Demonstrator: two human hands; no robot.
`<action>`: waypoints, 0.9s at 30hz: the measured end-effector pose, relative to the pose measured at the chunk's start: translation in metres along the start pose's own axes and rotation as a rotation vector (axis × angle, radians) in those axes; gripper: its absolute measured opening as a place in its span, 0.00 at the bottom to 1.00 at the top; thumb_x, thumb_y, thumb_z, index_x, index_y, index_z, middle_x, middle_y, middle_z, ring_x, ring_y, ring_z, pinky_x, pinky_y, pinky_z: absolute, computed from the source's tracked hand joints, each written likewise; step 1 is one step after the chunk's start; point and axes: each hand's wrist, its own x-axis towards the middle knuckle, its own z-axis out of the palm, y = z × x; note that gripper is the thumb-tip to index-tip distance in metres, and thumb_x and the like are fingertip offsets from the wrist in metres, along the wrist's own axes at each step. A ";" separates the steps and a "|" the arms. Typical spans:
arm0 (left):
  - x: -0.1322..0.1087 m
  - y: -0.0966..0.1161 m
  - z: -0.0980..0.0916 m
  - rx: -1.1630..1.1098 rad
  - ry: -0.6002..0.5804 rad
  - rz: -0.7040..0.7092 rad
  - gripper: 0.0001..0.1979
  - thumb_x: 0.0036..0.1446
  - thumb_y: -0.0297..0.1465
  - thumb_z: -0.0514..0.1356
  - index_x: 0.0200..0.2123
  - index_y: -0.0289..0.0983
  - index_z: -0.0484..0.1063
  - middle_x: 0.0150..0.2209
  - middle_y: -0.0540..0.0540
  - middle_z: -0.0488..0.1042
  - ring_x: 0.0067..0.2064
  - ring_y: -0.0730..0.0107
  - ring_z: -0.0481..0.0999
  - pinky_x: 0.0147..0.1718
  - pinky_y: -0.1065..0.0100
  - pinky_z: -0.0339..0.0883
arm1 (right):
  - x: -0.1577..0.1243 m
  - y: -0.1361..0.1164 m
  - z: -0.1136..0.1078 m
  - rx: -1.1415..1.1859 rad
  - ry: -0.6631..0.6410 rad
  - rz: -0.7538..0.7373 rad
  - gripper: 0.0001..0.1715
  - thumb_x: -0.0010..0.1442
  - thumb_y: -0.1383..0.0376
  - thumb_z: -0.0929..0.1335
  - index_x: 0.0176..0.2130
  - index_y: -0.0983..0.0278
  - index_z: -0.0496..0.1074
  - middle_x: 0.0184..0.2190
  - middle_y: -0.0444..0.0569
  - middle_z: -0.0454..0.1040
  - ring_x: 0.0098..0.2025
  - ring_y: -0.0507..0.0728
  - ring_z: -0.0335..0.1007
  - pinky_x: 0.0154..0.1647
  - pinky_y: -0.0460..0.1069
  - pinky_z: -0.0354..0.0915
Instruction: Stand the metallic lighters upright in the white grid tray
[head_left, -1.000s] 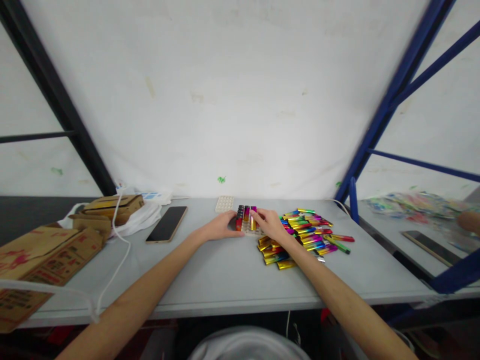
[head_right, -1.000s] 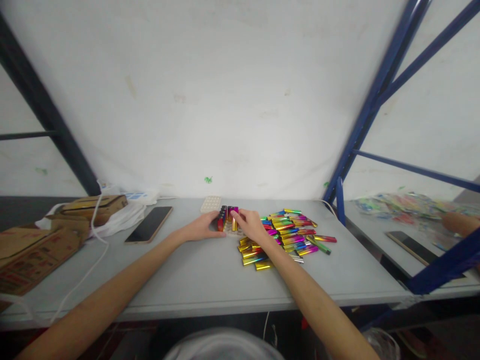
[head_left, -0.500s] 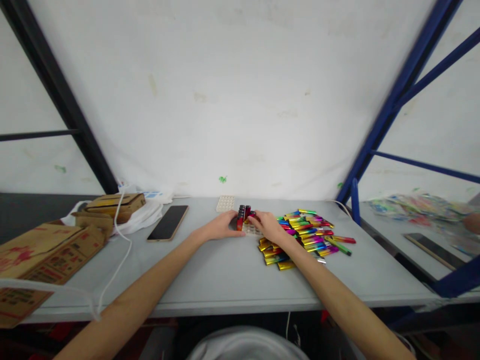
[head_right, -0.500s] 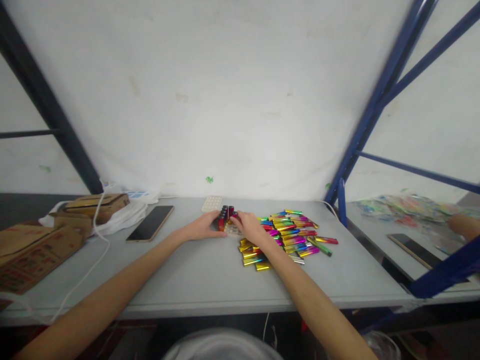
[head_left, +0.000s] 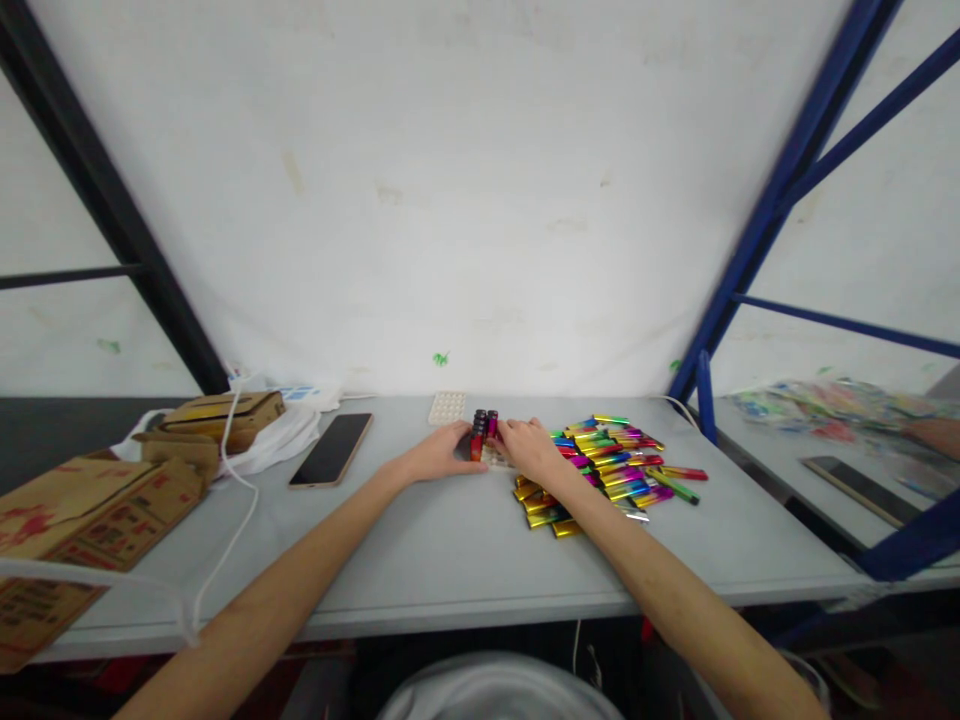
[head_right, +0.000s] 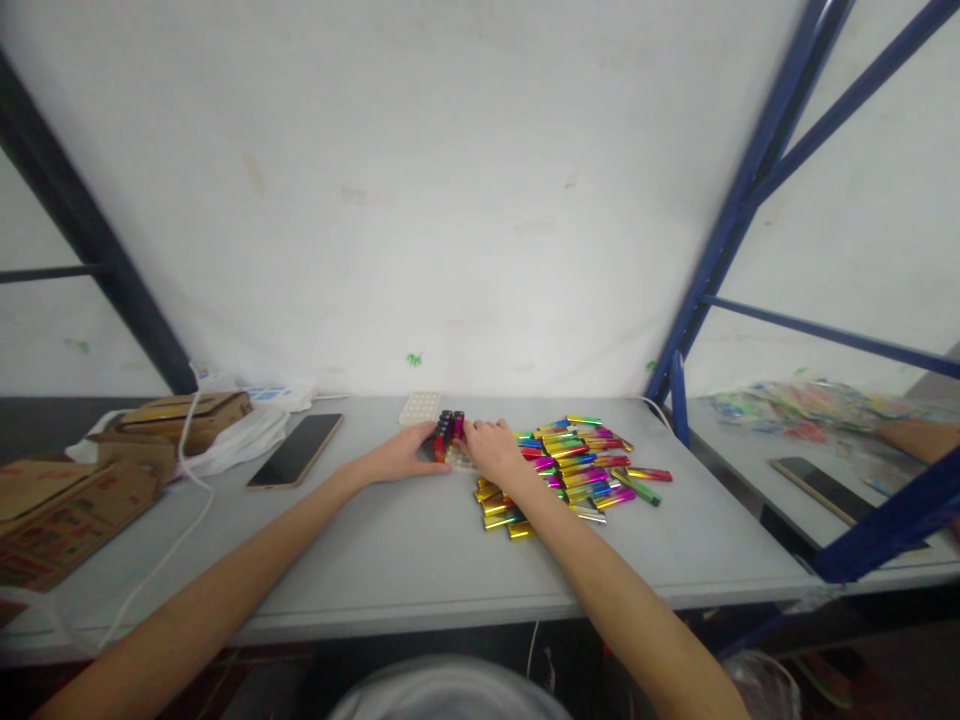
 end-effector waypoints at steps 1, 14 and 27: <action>0.000 0.000 0.000 0.003 -0.002 -0.001 0.31 0.52 0.55 0.70 0.46 0.35 0.75 0.46 0.38 0.80 0.47 0.48 0.78 0.50 0.54 0.72 | 0.000 0.001 -0.001 0.008 -0.008 -0.001 0.24 0.78 0.52 0.59 0.54 0.66 0.74 0.48 0.63 0.82 0.48 0.65 0.80 0.53 0.55 0.64; 0.001 0.003 -0.002 0.063 -0.024 0.003 0.31 0.54 0.57 0.68 0.44 0.35 0.75 0.43 0.42 0.78 0.43 0.52 0.77 0.45 0.59 0.72 | -0.031 0.135 -0.017 0.099 0.025 0.177 0.25 0.69 0.75 0.62 0.60 0.69 0.77 0.60 0.59 0.78 0.63 0.63 0.72 0.67 0.52 0.61; 0.002 0.002 -0.002 0.040 -0.025 0.010 0.30 0.53 0.56 0.68 0.44 0.35 0.75 0.41 0.43 0.76 0.41 0.54 0.76 0.42 0.61 0.70 | -0.033 0.161 -0.007 0.166 -0.127 0.149 0.19 0.70 0.64 0.65 0.50 0.66 0.84 0.50 0.59 0.84 0.53 0.64 0.78 0.57 0.51 0.66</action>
